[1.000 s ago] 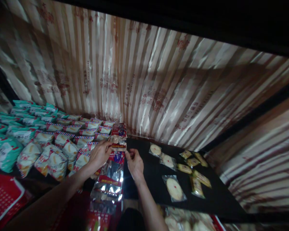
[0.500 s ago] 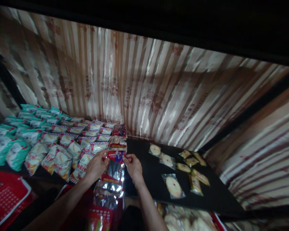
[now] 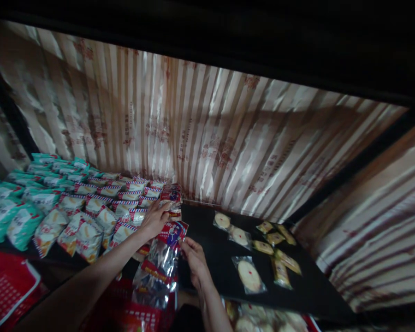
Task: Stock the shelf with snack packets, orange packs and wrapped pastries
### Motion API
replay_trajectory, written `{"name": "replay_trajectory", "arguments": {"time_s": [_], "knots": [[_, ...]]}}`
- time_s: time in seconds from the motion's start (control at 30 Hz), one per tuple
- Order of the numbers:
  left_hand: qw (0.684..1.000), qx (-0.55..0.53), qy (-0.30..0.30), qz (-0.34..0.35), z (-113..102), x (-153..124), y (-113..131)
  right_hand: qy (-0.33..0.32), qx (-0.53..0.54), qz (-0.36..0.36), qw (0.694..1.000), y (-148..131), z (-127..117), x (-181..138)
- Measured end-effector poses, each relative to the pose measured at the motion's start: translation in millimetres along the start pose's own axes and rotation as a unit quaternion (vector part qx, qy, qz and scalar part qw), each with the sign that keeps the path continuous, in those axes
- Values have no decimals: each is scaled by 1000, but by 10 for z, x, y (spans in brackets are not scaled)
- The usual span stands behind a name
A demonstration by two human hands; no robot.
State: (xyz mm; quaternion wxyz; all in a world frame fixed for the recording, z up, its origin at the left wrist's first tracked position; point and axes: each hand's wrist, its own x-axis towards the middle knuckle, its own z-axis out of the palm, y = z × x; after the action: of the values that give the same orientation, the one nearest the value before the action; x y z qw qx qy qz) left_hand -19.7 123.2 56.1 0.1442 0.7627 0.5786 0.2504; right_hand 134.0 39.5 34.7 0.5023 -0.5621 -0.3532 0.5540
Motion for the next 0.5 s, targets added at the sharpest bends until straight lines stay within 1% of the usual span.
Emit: {"name": "replay_trajectory", "arguments": {"time_s": [0.07,0.13,0.2,0.27,0.4,0.5], "knots": [[999,9,-40,7,60,177,2,-7,18,8,1000,5,-18,-20],[998,7,-68,15,112,299,-12,-24,46,18,998,-1,-45,-53],[997,-5,-77,21,141,367,-34,-46,84,32,995,-13,-78,-99],[996,-23,-78,22,143,402,-54,-53,128,48,989,-29,-104,-151],[994,-67,-91,11,89,461,-67,-34,211,55,975,-99,-74,-220],[989,-111,-99,-18,31,523,-76,-27,222,40,974,-199,26,-198]]}}
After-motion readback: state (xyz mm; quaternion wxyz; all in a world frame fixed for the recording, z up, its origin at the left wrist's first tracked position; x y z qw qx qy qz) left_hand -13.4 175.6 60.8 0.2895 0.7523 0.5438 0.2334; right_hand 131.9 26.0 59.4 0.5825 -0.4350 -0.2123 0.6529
